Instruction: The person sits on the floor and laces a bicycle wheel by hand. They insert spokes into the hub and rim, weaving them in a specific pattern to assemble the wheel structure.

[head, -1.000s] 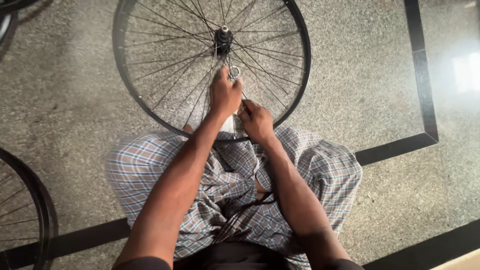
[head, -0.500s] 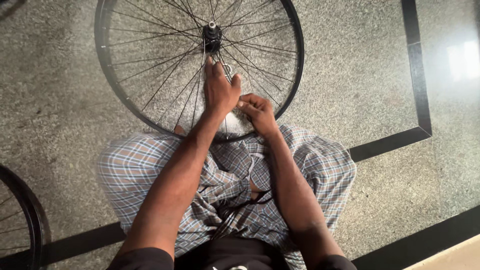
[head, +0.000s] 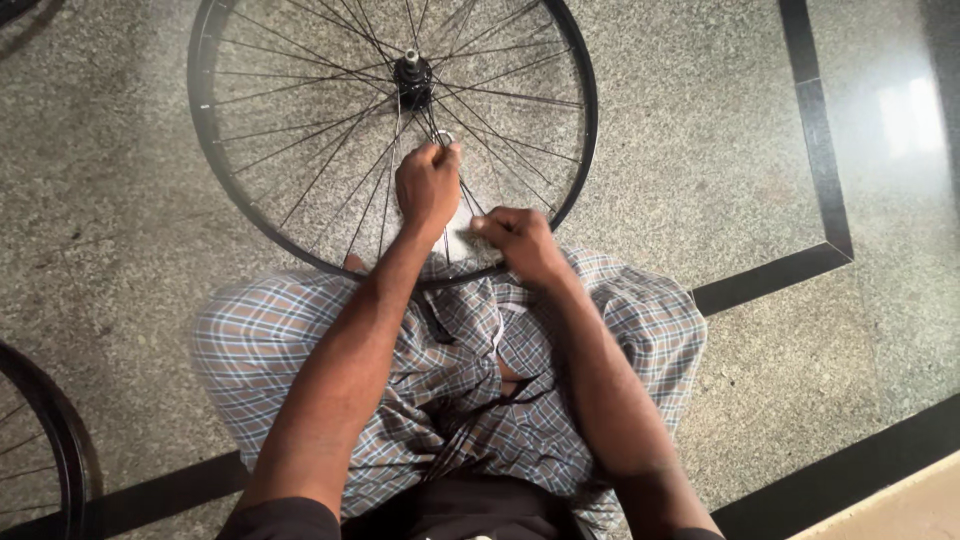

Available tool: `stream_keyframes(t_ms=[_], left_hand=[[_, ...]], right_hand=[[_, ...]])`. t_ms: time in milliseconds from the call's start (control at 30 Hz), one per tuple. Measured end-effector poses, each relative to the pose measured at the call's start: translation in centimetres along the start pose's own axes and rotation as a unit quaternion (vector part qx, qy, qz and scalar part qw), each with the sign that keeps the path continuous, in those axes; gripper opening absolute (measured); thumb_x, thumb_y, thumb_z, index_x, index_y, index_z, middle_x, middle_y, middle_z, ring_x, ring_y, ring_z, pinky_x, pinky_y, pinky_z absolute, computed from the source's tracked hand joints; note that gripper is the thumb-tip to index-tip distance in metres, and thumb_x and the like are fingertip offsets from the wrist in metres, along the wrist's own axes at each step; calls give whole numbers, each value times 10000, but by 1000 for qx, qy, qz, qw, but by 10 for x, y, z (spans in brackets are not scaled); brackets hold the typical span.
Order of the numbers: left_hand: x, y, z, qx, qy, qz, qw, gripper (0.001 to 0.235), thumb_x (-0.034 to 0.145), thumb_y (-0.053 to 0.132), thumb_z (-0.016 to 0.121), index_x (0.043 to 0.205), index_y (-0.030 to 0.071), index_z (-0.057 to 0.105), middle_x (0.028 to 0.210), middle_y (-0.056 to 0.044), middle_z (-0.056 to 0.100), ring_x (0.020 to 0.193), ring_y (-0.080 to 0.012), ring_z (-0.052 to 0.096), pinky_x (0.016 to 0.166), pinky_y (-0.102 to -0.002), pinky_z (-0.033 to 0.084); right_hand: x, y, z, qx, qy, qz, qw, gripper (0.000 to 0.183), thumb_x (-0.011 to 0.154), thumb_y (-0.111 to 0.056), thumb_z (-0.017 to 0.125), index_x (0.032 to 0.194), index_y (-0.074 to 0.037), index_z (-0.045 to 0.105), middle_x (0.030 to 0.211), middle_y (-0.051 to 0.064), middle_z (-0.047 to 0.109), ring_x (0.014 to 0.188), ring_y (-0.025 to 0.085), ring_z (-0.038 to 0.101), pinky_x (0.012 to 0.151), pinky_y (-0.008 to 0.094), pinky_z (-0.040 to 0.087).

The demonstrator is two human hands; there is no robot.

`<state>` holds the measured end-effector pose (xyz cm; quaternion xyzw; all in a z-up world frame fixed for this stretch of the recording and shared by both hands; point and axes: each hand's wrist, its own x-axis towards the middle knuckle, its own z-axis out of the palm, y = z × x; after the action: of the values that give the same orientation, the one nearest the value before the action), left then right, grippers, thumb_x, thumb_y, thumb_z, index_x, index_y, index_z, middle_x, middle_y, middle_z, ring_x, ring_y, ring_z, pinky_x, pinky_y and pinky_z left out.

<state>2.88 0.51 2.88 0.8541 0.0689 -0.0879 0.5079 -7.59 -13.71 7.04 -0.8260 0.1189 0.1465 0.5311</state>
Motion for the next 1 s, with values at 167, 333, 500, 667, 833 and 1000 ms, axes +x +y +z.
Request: stream_keyframes(t_ms=[167,333,500,667,833,1000], left_hand=[[-9,-2,-2,5,-17,-32,999,267,914,344,701,839,87,696,773,-84,711,677,-236,672,647,-408,511],[-7,4,-9,66,-43,-17,997,340,889,373,749,970,53,670,881,-102,731,776,-265,720,687,-416,539],[-2,5,-10,81,59,76,992,548,845,303,786,1191,-55,557,994,-222,699,885,-342,713,764,-438,551],[-3,1,-8,73,-48,-15,996,456,885,323,739,1172,-6,608,1088,-209,712,1012,-349,713,842,-465,551],[3,-11,-7,50,62,127,989,416,877,286,831,1085,-31,660,1000,-259,713,914,-385,691,761,-478,562],[8,-13,-11,-174,-8,-80,981,212,819,11,576,1029,-5,590,821,-174,663,581,-295,672,458,-424,507]], right_hand=[[-7,6,-20,-50,20,-15,998,267,974,-291,732,921,-33,776,664,30,623,623,100,521,556,321,442],[-21,17,5,-21,16,-117,993,188,960,-214,668,984,-56,766,885,47,776,776,130,723,706,316,588],[-10,16,18,-124,193,-151,962,151,899,-176,727,957,-38,741,899,116,729,794,247,716,741,400,574],[7,3,21,-281,174,-157,930,106,904,-165,730,952,-86,782,938,118,703,819,338,691,735,465,546],[3,-7,22,-157,109,-173,966,147,891,-236,733,949,-108,777,935,100,722,813,297,722,737,433,571],[-47,-11,54,-206,65,-148,965,239,942,-323,740,891,-90,751,903,125,716,811,348,706,721,474,557]])
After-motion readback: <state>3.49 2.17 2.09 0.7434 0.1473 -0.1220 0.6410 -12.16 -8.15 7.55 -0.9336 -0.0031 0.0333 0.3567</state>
